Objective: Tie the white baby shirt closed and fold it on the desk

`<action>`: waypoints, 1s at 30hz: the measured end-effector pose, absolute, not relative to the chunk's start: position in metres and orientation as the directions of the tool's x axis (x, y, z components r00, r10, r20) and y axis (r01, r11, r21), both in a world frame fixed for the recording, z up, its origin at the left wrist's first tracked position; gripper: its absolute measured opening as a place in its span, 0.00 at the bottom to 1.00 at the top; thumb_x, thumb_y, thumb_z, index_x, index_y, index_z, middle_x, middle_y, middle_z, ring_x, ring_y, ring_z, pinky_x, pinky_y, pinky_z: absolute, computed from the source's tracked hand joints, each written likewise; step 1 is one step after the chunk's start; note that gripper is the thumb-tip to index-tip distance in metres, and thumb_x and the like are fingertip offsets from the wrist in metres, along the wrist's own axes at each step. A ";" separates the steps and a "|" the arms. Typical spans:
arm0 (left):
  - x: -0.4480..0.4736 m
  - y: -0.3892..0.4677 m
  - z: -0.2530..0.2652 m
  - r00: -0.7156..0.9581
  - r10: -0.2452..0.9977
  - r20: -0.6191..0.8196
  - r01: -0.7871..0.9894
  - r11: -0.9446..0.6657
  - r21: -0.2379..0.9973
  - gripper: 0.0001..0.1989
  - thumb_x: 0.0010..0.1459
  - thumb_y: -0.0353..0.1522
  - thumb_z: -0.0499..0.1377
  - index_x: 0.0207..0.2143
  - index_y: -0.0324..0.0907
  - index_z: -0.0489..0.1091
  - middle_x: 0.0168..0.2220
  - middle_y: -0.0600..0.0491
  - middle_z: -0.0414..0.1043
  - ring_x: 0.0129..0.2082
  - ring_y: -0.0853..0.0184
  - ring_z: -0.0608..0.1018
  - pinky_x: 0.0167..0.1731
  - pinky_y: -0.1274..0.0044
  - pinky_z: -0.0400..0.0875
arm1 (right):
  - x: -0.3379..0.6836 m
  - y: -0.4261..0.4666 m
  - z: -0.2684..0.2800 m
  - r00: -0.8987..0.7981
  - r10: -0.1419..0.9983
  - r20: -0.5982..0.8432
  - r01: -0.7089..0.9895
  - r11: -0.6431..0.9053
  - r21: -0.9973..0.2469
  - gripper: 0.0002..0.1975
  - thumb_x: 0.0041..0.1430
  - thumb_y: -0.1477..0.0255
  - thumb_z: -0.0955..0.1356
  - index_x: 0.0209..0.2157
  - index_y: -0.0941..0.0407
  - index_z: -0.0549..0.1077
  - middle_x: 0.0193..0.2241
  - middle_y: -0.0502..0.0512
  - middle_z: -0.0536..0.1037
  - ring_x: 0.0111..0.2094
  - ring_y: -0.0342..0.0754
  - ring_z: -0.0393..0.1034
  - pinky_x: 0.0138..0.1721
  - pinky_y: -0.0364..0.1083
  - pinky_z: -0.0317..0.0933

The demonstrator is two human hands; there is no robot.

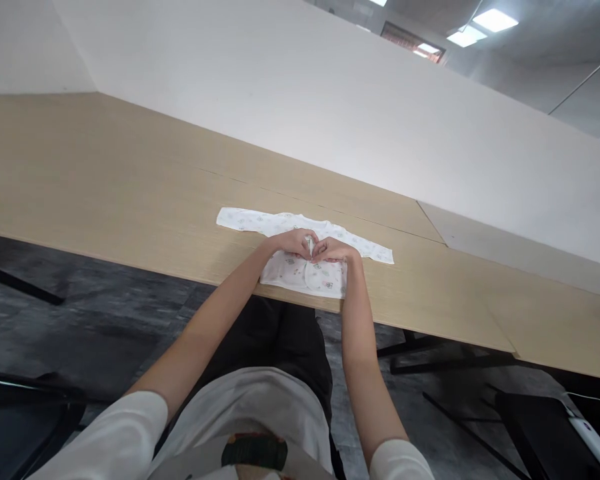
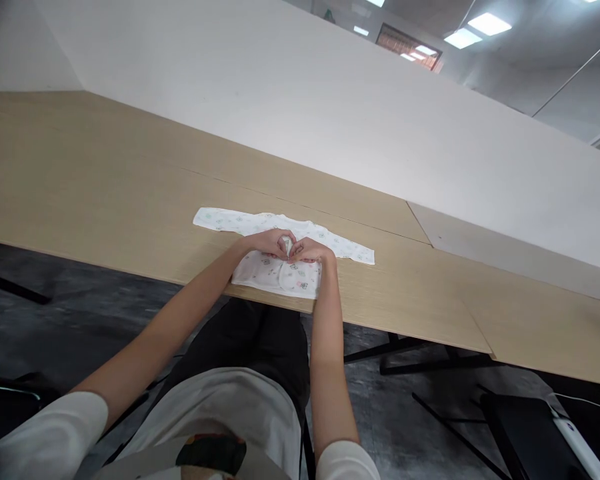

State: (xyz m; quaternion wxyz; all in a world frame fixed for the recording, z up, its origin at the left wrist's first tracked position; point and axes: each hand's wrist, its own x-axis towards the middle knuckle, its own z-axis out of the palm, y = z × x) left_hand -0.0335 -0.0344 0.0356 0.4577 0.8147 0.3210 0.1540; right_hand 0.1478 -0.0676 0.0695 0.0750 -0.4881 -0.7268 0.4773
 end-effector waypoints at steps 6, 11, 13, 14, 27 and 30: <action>-0.033 -0.034 0.034 0.750 0.661 0.000 0.348 -0.394 0.851 0.29 0.39 0.34 0.66 0.47 0.45 0.66 0.24 0.58 0.70 0.25 0.68 0.73 0.26 0.79 0.64 | 0.150 -0.062 0.063 -0.472 0.804 -0.362 0.650 0.039 -0.759 0.16 0.33 0.65 0.75 0.21 0.59 0.70 0.13 0.43 0.61 0.16 0.36 0.50 0.19 0.41 0.43; -0.033 -0.032 0.032 0.755 0.656 -0.012 0.323 -0.356 0.877 0.26 0.40 0.32 0.64 0.45 0.46 0.66 0.25 0.59 0.69 0.21 0.71 0.69 0.23 0.80 0.62 | 0.152 -0.060 0.061 -0.459 0.824 -0.331 0.637 0.045 -0.770 0.20 0.34 0.64 0.76 0.19 0.57 0.63 0.12 0.42 0.58 0.15 0.35 0.49 0.18 0.41 0.44; -0.032 -0.031 0.032 0.760 0.650 -0.018 0.319 -0.347 0.882 0.25 0.40 0.32 0.64 0.44 0.45 0.65 0.25 0.59 0.68 0.19 0.73 0.67 0.21 0.80 0.60 | 0.154 -0.061 0.060 -0.457 0.830 -0.319 0.620 0.039 -0.784 0.20 0.35 0.64 0.76 0.20 0.56 0.63 0.13 0.42 0.58 0.15 0.35 0.49 0.18 0.41 0.45; -0.032 -0.031 0.032 0.761 0.649 -0.020 0.318 -0.346 0.883 0.24 0.41 0.32 0.64 0.44 0.45 0.65 0.25 0.59 0.68 0.18 0.73 0.66 0.20 0.80 0.59 | 0.155 -0.061 0.059 -0.460 0.831 -0.314 0.611 0.040 -0.791 0.19 0.36 0.64 0.76 0.21 0.56 0.63 0.13 0.41 0.58 0.14 0.35 0.49 0.17 0.40 0.45; -0.033 -0.033 0.037 0.625 0.780 0.021 0.453 -0.384 0.805 0.21 0.48 0.28 0.56 0.48 0.44 0.65 0.31 0.55 0.74 0.26 0.69 0.73 0.25 0.79 0.66 | 0.170 -0.049 0.046 -0.426 0.900 -0.098 0.419 0.101 -0.902 0.16 0.42 0.64 0.74 0.28 0.57 0.69 0.15 0.43 0.62 0.15 0.38 0.54 0.18 0.40 0.50; -0.028 -0.026 0.031 0.413 0.902 0.129 0.665 -0.395 0.633 0.21 0.51 0.25 0.52 0.49 0.42 0.66 0.38 0.50 0.75 0.37 0.65 0.76 0.35 0.77 0.68 | 0.163 -0.039 0.035 -0.059 0.991 0.120 0.436 0.134 -0.890 0.12 0.50 0.62 0.69 0.31 0.56 0.68 0.15 0.44 0.63 0.16 0.40 0.56 0.20 0.41 0.53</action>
